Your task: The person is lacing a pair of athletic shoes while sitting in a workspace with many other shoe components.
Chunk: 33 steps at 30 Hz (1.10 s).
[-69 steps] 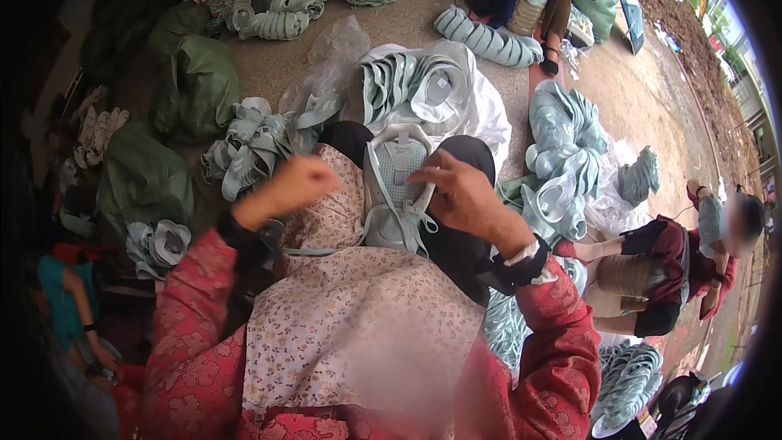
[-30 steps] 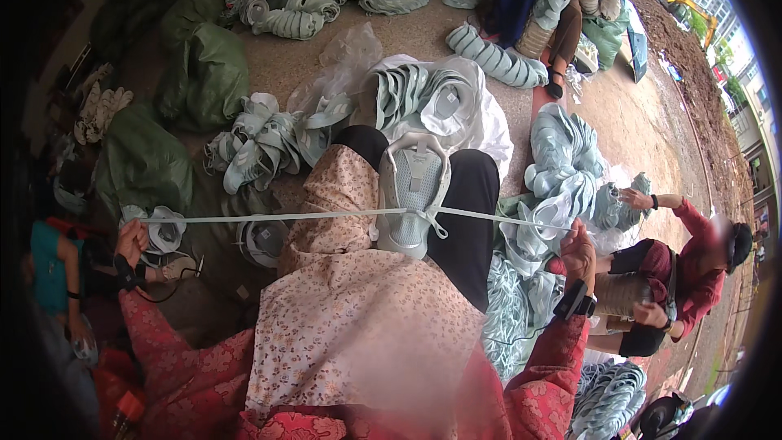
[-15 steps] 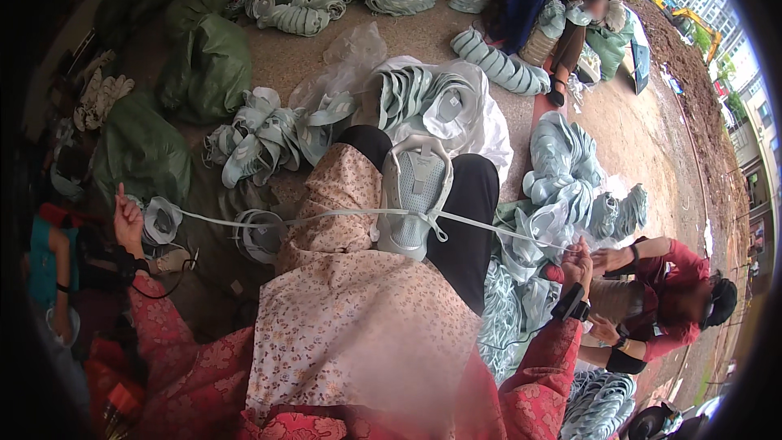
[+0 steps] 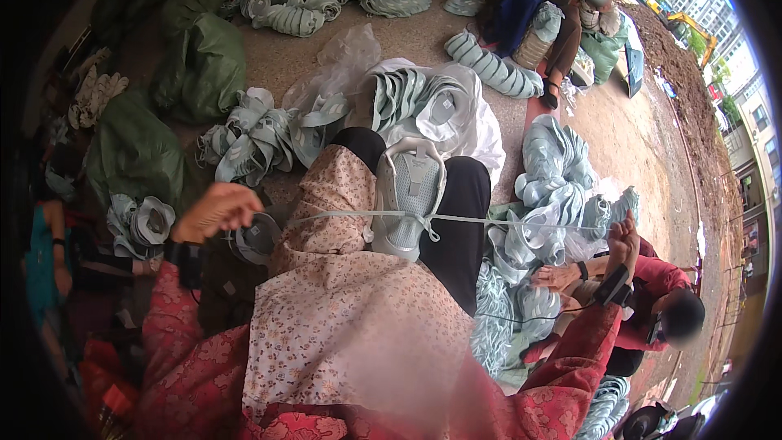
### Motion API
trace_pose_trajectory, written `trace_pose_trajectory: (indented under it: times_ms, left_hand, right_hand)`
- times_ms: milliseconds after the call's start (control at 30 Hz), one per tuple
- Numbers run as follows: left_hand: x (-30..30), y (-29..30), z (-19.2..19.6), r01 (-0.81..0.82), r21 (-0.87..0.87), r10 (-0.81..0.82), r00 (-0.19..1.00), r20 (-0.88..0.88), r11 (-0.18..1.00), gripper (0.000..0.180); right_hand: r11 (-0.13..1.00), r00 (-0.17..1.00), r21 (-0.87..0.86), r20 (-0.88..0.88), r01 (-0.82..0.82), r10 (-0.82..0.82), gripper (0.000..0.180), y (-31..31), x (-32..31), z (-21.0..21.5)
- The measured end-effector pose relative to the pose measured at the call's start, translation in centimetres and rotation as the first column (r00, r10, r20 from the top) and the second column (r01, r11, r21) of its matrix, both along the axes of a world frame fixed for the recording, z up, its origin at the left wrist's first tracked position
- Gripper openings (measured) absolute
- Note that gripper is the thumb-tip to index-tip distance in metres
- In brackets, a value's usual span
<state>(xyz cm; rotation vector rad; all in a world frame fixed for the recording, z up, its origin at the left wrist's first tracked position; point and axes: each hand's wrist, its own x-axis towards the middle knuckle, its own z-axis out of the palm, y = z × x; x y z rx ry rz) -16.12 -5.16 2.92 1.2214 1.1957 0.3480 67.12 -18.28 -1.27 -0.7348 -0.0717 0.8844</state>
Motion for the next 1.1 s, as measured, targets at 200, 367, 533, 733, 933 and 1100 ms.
trace_pose_trajectory:
  times_ms: [200,367,533,733,933,1100]
  left_hand:
    - [11.6,-3.7,-2.8,0.417,-0.461,-0.007,0.747,0.665,0.783,0.054]
    - [15.1,-2.1,-7.0,0.411,-0.588,0.317,0.559,0.766,0.697,0.04]
    - [11.4,1.4,-6.7,-0.134,-0.571,0.585,0.252,0.771,0.81,0.021]
    - [-3.4,3.3,-6.0,-0.394,-0.442,0.445,-0.089,0.891,0.806,0.023]
    - [-12.4,1.3,-6.6,-0.804,-0.272,0.517,0.05,0.855,0.529,0.025]
    - [-14.1,1.4,-3.8,-0.901,-0.356,0.65,-0.118,0.751,0.248,0.028]
  right_hand:
    - [0.903,0.692,-0.415,0.619,-0.112,0.371,0.047,5.7,-13.7,4.4]
    - [0.77,0.262,-0.537,0.732,-0.346,0.628,0.028,7.2,-28.5,6.0]
    - [0.634,-0.255,-0.614,0.782,-0.471,0.568,0.015,7.2,-38.4,3.8]
    - [0.79,-0.644,-0.596,0.662,-0.144,0.382,0.012,7.6,-41.0,1.4]
    - [0.776,-0.716,-0.624,0.583,-0.091,0.385,0.014,7.6,-40.5,0.4]
    - [0.763,-0.73,-0.644,0.544,-0.048,0.414,0.014,7.4,-40.4,0.0]
